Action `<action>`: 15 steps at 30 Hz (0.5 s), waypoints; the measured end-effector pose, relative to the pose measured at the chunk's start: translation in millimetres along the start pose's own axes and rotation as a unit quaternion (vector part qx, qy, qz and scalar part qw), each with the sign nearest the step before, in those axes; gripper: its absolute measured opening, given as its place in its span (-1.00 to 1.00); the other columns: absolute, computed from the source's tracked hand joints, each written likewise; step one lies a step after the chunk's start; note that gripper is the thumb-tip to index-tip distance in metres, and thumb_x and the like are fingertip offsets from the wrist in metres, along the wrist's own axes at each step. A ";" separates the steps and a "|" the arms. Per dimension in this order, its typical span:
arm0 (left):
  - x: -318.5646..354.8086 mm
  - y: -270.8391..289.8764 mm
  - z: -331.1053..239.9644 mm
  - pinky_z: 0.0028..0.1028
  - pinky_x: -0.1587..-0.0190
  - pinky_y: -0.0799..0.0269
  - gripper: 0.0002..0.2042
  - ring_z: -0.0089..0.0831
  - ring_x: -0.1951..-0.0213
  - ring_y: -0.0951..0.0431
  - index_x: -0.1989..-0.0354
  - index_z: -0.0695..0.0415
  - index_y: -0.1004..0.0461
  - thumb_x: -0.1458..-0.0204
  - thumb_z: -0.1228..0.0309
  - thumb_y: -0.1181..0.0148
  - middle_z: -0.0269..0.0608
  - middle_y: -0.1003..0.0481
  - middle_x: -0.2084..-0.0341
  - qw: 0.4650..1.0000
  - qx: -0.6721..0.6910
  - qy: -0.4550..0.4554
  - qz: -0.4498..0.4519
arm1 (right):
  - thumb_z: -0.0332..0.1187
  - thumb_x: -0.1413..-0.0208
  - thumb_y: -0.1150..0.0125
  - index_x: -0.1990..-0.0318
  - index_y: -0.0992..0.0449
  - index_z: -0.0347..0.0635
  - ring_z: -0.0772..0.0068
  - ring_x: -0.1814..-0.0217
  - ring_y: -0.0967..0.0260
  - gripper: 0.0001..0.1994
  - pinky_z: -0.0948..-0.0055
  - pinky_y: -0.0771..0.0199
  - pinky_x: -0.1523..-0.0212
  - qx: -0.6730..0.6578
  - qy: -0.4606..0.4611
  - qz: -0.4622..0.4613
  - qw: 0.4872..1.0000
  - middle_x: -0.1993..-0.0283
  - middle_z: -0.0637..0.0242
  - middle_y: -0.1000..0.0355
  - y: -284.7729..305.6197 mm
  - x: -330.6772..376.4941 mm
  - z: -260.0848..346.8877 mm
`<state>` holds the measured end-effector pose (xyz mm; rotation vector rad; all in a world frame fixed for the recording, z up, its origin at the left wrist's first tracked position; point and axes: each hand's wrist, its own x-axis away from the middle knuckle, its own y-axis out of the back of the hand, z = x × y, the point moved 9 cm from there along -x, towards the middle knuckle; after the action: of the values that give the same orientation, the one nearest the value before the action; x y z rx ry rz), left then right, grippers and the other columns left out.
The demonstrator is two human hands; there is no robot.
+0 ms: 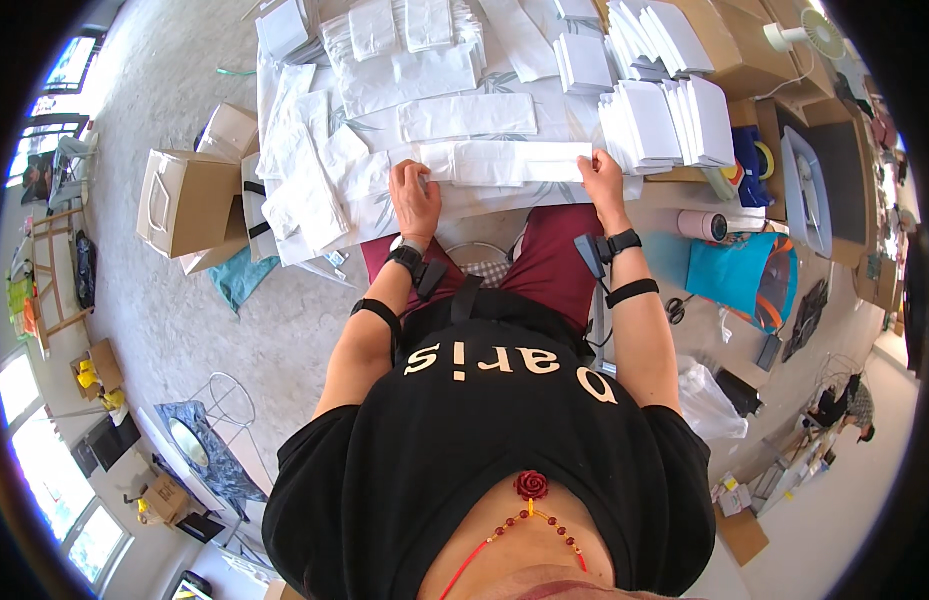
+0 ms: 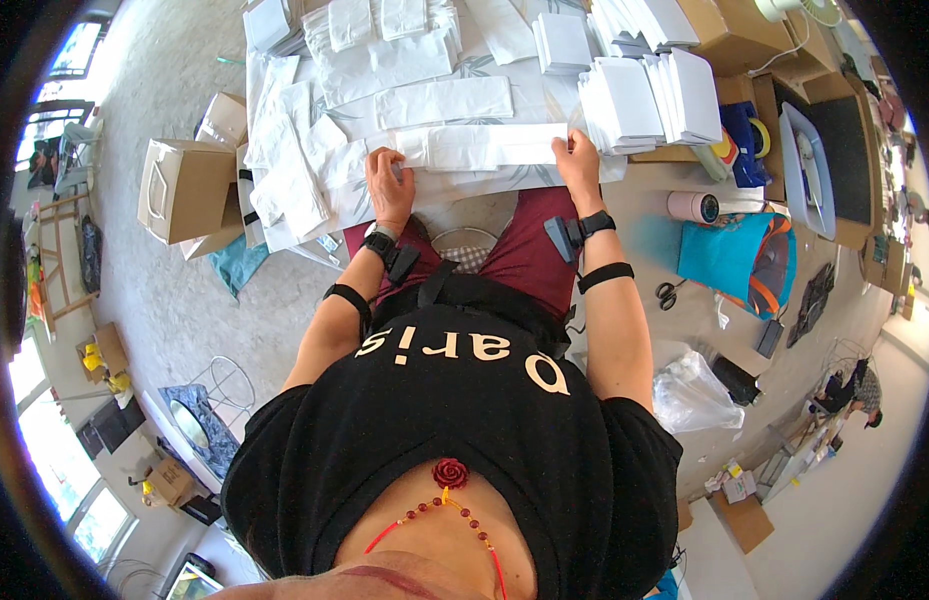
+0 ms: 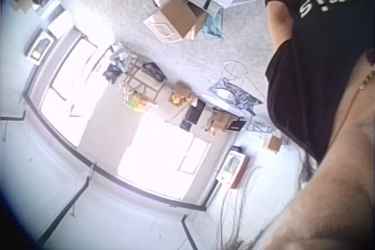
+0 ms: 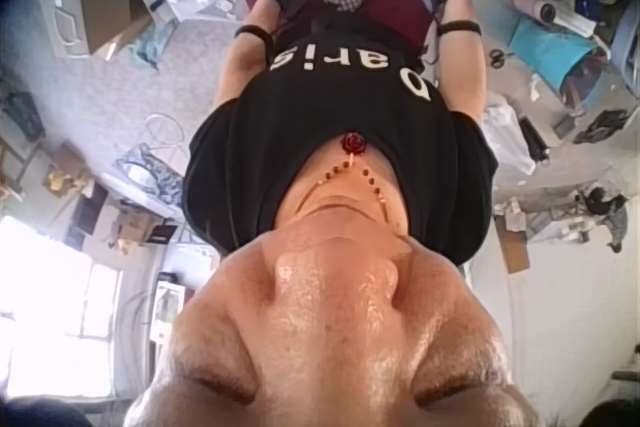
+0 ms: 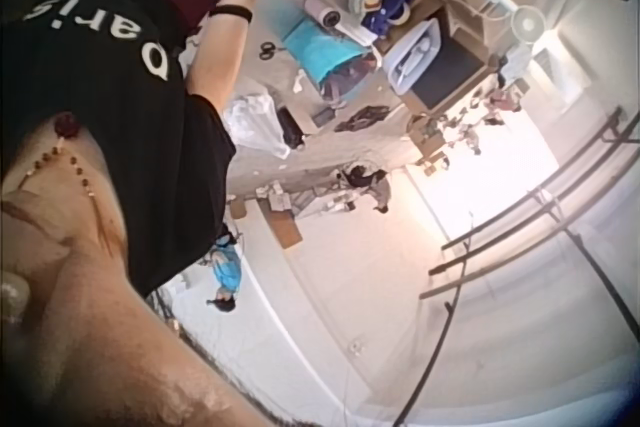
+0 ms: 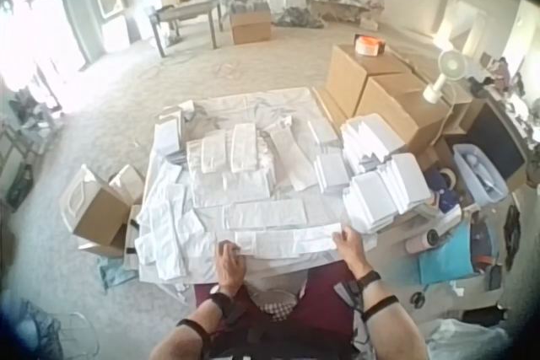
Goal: The person folds white plastic wrappers by hand, placing the folded items into a stack.
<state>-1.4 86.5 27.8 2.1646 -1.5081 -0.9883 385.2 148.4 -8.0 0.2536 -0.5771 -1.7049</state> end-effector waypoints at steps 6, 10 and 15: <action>-0.1 3.3 -0.2 -0.09 -0.12 -0.32 -0.73 0.02 -0.01 -0.41 0.20 0.15 -0.41 0.10 0.63 -0.22 -0.04 -0.42 0.11 1.000 -0.003 -0.002 -0.001 | -0.26 -0.15 -0.21 0.16 -0.56 -0.29 -0.02 0.26 -0.58 -0.73 0.16 -0.54 0.14 0.127 0.042 -0.043 0.990 0.31 0.04 -0.61 1.1 4.0 9.6; -1.9 -0.8 -4.5 -0.09 -0.12 -0.31 -0.73 0.02 -0.01 -0.41 0.20 0.15 -0.41 0.12 0.64 -0.22 -0.04 -0.42 0.12 1.000 0.002 -0.011 0.002 | -0.33 -0.12 -0.35 0.01 -0.52 -0.27 -0.04 0.19 -0.54 -0.68 0.08 -0.53 0.13 0.261 0.106 -0.072 0.957 0.22 0.05 -0.56 4.4 9.9 19.2; 1.3 3.5 -0.1 -0.10 -0.12 -0.31 -0.72 0.01 -0.01 -0.41 0.20 0.15 -0.41 0.13 0.65 -0.21 -0.05 -0.42 0.12 1.000 -0.007 -0.011 -0.004 | -0.43 -0.09 -0.38 -0.11 -0.41 -0.25 -0.10 0.00 -0.46 -0.57 0.07 -0.49 -0.01 0.360 0.256 -0.116 0.889 0.05 0.05 -0.45 -20.6 47.4 111.6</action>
<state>-3.4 83.9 29.6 2.1583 -1.4996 -1.0253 304.6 131.4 83.3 1.3093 -0.7762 -1.4876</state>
